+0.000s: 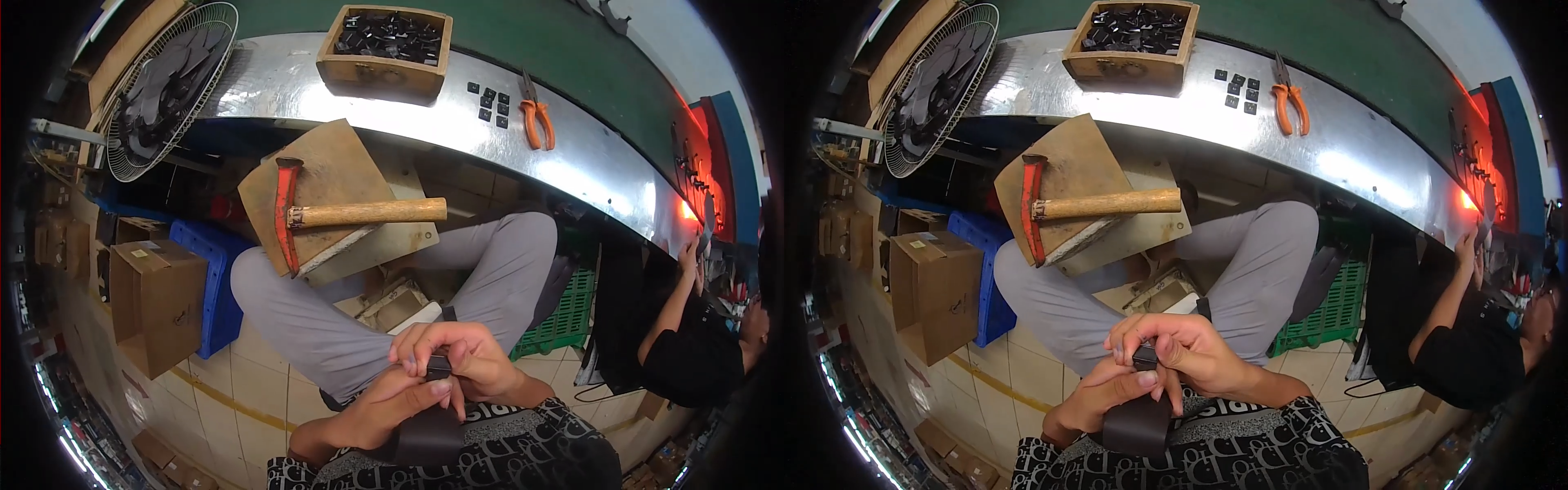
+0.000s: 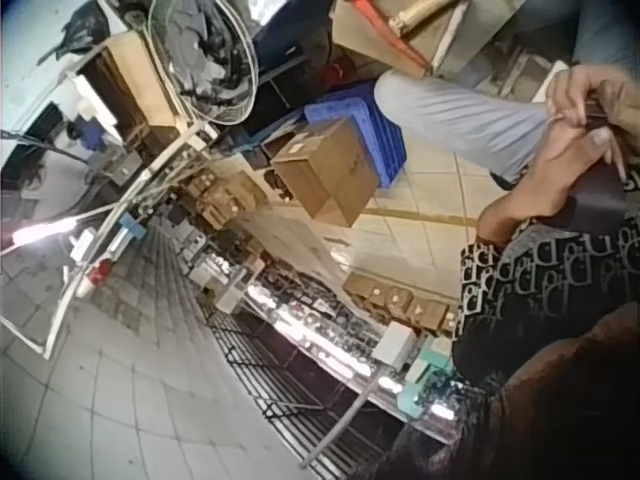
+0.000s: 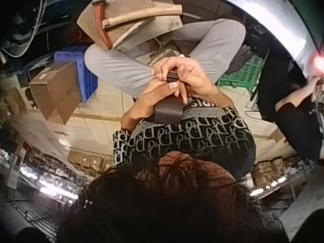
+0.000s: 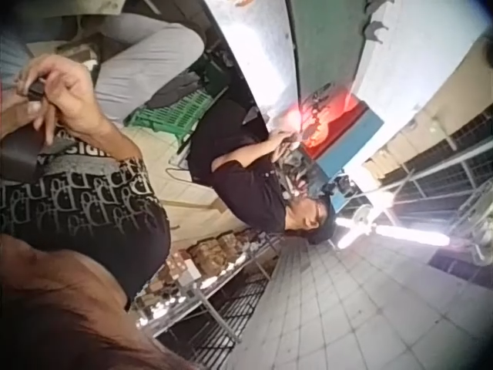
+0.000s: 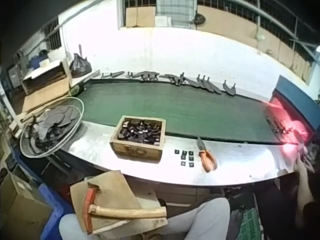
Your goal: Manually assemble shoe upper components by placing and securing small pieces.
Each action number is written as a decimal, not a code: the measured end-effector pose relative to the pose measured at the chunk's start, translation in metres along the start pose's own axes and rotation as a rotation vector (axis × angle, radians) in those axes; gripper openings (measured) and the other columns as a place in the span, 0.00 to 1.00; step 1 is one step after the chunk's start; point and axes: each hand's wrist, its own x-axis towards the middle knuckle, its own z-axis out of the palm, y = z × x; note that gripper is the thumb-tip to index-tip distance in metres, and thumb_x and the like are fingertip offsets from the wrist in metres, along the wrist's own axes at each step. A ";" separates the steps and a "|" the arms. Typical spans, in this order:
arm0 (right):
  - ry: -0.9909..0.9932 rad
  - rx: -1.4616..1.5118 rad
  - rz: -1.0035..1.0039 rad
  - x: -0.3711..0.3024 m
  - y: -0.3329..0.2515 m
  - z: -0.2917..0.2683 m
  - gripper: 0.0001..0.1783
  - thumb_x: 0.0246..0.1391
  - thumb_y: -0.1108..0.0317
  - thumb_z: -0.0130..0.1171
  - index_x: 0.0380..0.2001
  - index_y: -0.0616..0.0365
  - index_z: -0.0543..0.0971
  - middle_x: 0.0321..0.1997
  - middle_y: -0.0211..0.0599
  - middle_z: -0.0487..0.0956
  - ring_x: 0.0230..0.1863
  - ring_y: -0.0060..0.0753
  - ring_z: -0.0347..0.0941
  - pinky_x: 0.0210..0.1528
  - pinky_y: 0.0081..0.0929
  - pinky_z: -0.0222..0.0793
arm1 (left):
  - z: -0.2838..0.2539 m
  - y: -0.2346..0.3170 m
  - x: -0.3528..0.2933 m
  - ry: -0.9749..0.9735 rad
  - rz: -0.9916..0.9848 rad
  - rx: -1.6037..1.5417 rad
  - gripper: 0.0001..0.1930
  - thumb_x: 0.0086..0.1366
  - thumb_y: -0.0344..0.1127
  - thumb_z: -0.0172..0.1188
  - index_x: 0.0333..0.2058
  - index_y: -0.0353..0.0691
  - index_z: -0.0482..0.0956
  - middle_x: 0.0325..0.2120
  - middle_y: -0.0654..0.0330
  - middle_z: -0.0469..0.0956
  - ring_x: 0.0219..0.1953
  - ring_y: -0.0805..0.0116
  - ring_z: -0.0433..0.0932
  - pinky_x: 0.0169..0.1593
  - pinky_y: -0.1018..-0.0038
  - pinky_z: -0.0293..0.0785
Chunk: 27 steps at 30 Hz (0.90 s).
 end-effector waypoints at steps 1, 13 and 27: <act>0.050 -0.002 -0.002 0.001 -0.002 0.003 0.30 0.63 0.42 0.45 0.36 0.64 0.75 0.38 0.41 0.73 0.53 0.44 0.65 0.57 0.40 0.61 | 0.000 0.001 0.001 0.001 0.001 0.014 0.15 0.68 0.41 0.48 0.27 0.35 0.68 0.32 0.49 0.77 0.39 0.63 0.75 0.46 0.75 0.69; 0.053 0.093 0.086 0.001 -0.006 0.004 0.29 0.64 0.45 0.44 0.34 0.65 0.75 0.37 0.43 0.74 0.52 0.45 0.66 0.54 0.40 0.63 | -0.006 -0.008 -0.001 -0.084 0.062 -0.105 0.15 0.73 0.36 0.45 0.33 0.30 0.72 0.35 0.55 0.76 0.41 0.68 0.73 0.48 0.75 0.67; 0.072 0.203 0.212 -0.004 -0.010 0.002 0.28 0.64 0.47 0.45 0.35 0.67 0.75 0.41 0.48 0.74 0.53 0.42 0.67 0.49 0.32 0.69 | -0.004 -0.008 0.000 0.045 -0.026 -0.083 0.11 0.66 0.36 0.51 0.33 0.32 0.72 0.29 0.57 0.73 0.37 0.64 0.74 0.44 0.73 0.68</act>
